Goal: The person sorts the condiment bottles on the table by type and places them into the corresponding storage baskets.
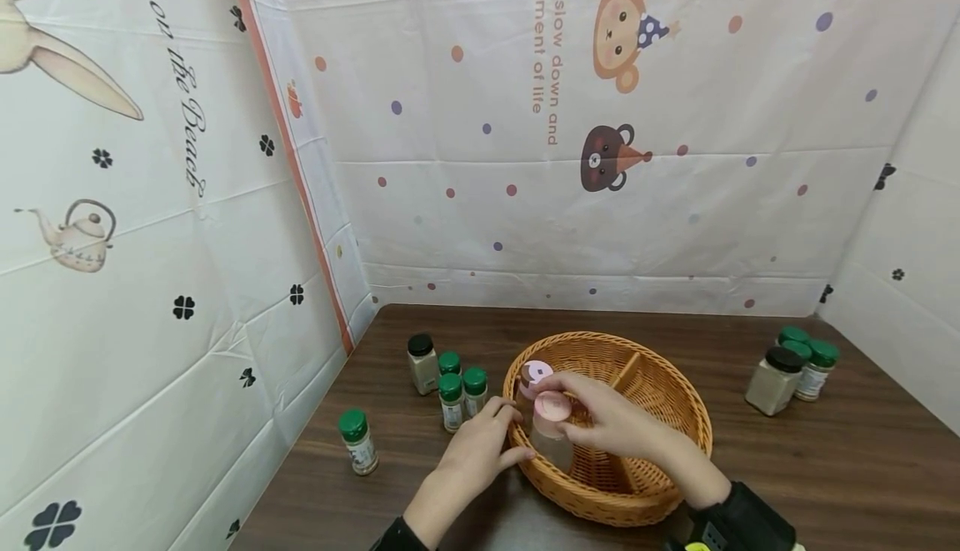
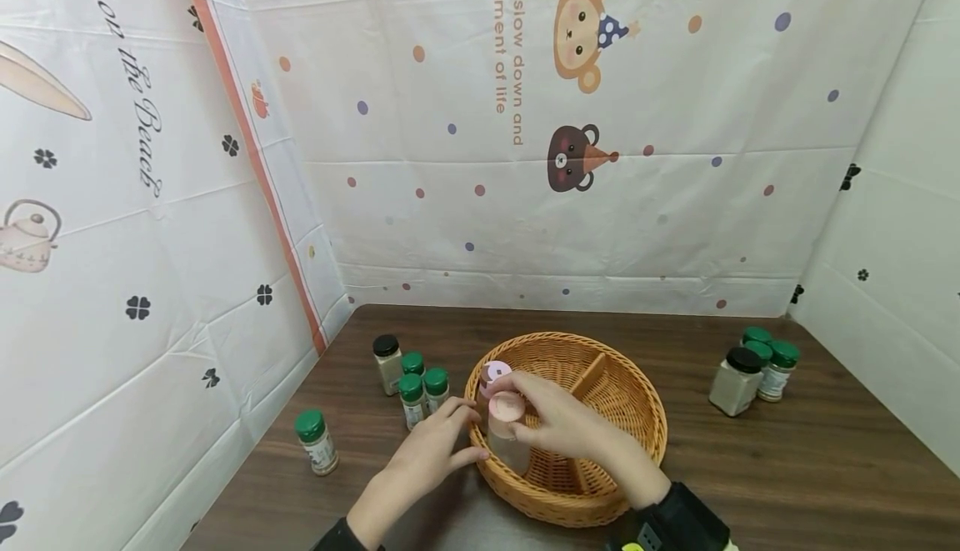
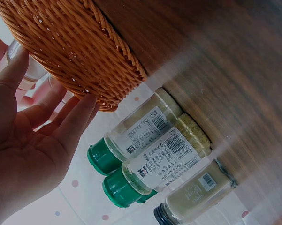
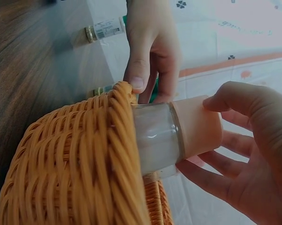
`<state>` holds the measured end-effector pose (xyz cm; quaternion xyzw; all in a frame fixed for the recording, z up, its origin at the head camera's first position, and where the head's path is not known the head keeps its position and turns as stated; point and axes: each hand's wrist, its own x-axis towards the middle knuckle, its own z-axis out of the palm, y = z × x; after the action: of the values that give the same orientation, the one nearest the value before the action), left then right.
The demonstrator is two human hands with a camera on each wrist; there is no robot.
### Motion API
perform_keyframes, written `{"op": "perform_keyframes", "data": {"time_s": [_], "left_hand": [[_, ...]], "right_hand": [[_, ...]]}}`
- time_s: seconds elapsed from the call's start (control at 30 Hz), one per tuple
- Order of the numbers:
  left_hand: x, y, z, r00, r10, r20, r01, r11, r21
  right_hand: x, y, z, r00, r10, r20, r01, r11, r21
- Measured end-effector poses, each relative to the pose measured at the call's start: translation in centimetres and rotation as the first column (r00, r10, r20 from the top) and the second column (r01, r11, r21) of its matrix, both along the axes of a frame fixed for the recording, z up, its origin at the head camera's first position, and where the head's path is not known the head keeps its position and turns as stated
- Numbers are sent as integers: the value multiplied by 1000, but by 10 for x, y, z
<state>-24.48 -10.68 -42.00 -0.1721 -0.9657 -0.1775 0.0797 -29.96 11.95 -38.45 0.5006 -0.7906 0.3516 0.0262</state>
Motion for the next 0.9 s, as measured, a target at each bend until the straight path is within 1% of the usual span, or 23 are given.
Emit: {"op": "perform_keyframes", "data": {"time_s": [0.23, 0.37, 0.6, 0.77, 0.9], "left_hand": [[0, -1, 0, 1000, -5, 5, 5, 1000, 2], [-1, -1, -1, 1000, -5, 8, 5, 1000, -5], [-3, -1, 0, 1000, 0, 17, 1, 1000, -10], [-2, -1, 1, 1000, -1, 18, 1, 1000, -13], [-2, -1, 0, 1000, -2, 20, 2, 1000, -8]], "right_hand": [[1, -1, 5, 999, -22, -43, 21, 999, -28], [0, -2, 8, 998, -18, -67, 15, 999, -45], [4, -6, 15, 989, -72, -126, 70, 997, -21], [5, -12, 19, 989, -73, -125, 73, 997, -8], [5, -18, 23, 995, -68, -74, 68, 998, -2]]}}
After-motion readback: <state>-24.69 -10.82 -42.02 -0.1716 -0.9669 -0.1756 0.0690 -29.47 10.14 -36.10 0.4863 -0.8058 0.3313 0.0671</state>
